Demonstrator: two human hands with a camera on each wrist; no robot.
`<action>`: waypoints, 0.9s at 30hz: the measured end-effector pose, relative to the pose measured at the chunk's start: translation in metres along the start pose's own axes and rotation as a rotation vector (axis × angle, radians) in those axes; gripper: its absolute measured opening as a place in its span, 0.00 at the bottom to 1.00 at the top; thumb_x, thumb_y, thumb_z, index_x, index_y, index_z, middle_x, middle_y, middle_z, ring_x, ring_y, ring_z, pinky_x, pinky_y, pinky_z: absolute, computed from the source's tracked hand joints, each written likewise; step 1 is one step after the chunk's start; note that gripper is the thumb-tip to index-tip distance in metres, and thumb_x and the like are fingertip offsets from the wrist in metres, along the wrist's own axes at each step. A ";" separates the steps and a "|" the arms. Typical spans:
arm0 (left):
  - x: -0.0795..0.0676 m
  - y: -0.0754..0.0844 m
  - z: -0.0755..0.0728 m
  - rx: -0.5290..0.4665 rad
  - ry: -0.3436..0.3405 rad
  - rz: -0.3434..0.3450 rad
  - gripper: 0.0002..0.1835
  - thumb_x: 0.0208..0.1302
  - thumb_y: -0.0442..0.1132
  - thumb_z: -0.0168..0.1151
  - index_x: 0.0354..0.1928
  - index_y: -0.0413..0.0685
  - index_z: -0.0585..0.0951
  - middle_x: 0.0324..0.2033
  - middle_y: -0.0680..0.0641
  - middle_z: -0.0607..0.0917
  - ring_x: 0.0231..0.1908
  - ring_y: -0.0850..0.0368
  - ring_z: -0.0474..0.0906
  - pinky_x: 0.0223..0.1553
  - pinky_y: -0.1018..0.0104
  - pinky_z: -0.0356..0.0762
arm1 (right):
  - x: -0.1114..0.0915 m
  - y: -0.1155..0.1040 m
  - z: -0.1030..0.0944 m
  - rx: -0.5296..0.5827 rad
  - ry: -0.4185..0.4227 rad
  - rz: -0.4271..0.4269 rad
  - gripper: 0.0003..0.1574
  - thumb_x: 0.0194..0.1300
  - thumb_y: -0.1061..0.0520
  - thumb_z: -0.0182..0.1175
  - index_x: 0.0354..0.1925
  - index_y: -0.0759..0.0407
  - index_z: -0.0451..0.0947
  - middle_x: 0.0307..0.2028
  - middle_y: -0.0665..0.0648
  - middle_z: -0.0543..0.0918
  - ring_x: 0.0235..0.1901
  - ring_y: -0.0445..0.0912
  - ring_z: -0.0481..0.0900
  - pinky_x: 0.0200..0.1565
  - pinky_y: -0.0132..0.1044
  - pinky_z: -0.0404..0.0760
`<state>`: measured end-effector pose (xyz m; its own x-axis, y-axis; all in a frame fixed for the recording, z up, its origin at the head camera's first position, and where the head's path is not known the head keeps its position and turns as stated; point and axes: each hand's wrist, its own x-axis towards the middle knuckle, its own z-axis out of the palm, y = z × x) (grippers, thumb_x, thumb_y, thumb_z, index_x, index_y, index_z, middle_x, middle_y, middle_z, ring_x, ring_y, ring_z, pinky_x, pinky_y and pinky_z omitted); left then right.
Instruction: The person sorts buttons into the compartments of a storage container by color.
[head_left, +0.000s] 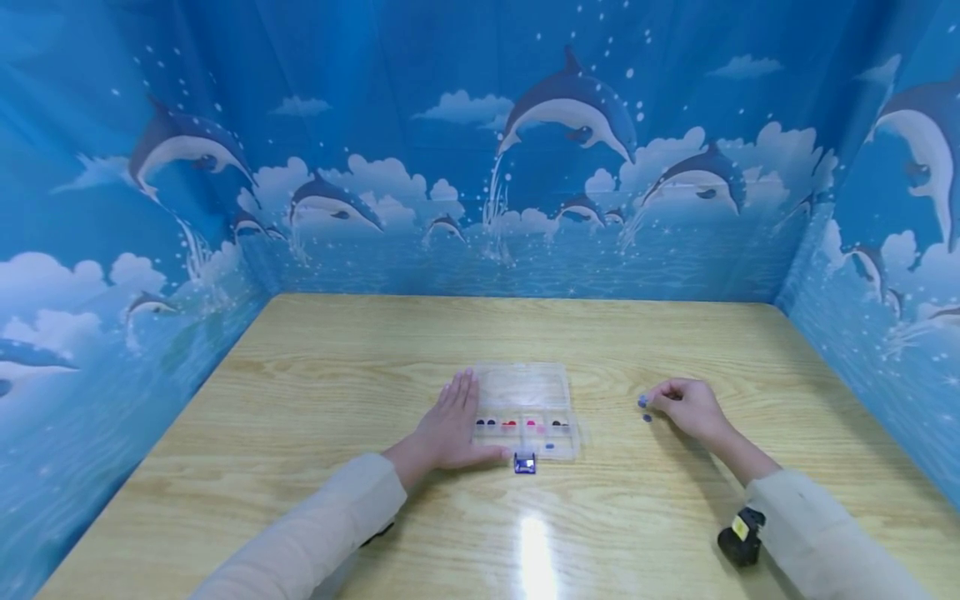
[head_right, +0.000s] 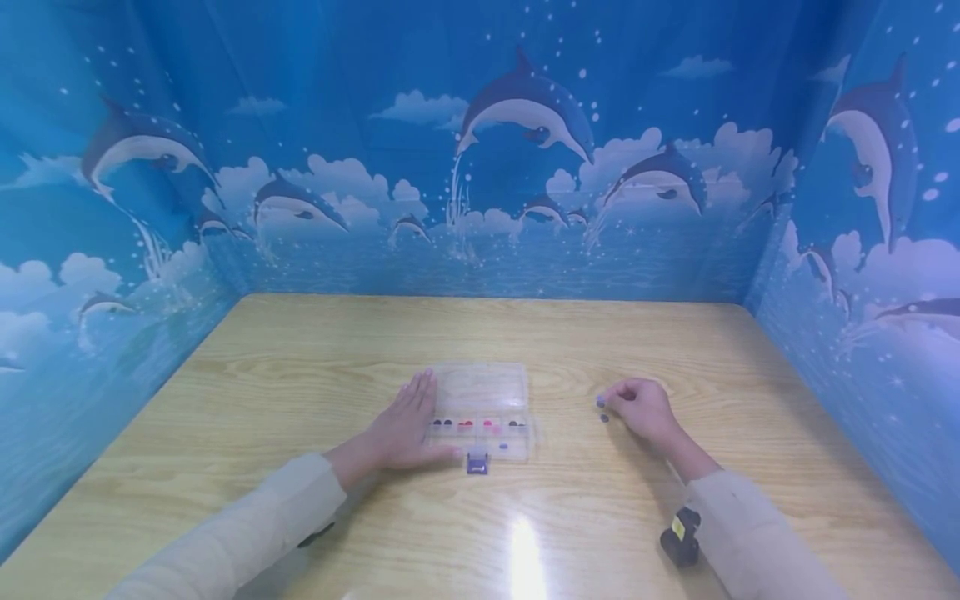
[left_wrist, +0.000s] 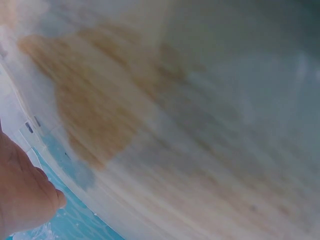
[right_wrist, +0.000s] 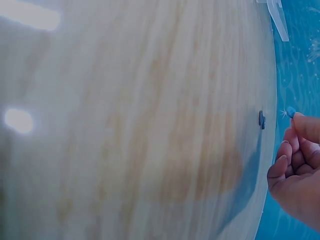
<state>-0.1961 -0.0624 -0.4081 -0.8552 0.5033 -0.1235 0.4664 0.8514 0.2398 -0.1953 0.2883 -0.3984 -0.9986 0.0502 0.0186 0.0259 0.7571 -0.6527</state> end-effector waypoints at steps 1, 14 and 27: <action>0.000 0.000 0.000 -0.001 0.001 0.001 0.62 0.52 0.76 0.47 0.71 0.33 0.39 0.71 0.35 0.36 0.72 0.41 0.32 0.73 0.53 0.38 | 0.000 0.000 0.000 0.003 -0.001 -0.004 0.12 0.64 0.61 0.53 0.35 0.69 0.80 0.37 0.66 0.82 0.31 0.44 0.72 0.30 0.31 0.70; -0.001 0.001 -0.001 0.015 -0.008 -0.002 0.62 0.53 0.76 0.47 0.71 0.33 0.39 0.71 0.35 0.36 0.72 0.41 0.33 0.73 0.54 0.38 | -0.003 -0.008 0.007 0.058 -0.030 -0.025 0.11 0.63 0.61 0.55 0.34 0.68 0.80 0.35 0.63 0.83 0.26 0.42 0.68 0.24 0.30 0.66; 0.000 0.001 -0.001 0.014 -0.006 -0.001 0.62 0.53 0.75 0.47 0.71 0.33 0.39 0.71 0.36 0.36 0.72 0.41 0.33 0.73 0.53 0.39 | -0.007 -0.022 0.013 0.092 -0.065 -0.015 0.10 0.64 0.60 0.56 0.34 0.66 0.81 0.36 0.61 0.83 0.26 0.42 0.66 0.25 0.30 0.66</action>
<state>-0.1957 -0.0619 -0.4074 -0.8541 0.5037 -0.1298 0.4690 0.8537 0.2262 -0.1894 0.2631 -0.3940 -0.9998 -0.0057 -0.0185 0.0093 0.6941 -0.7198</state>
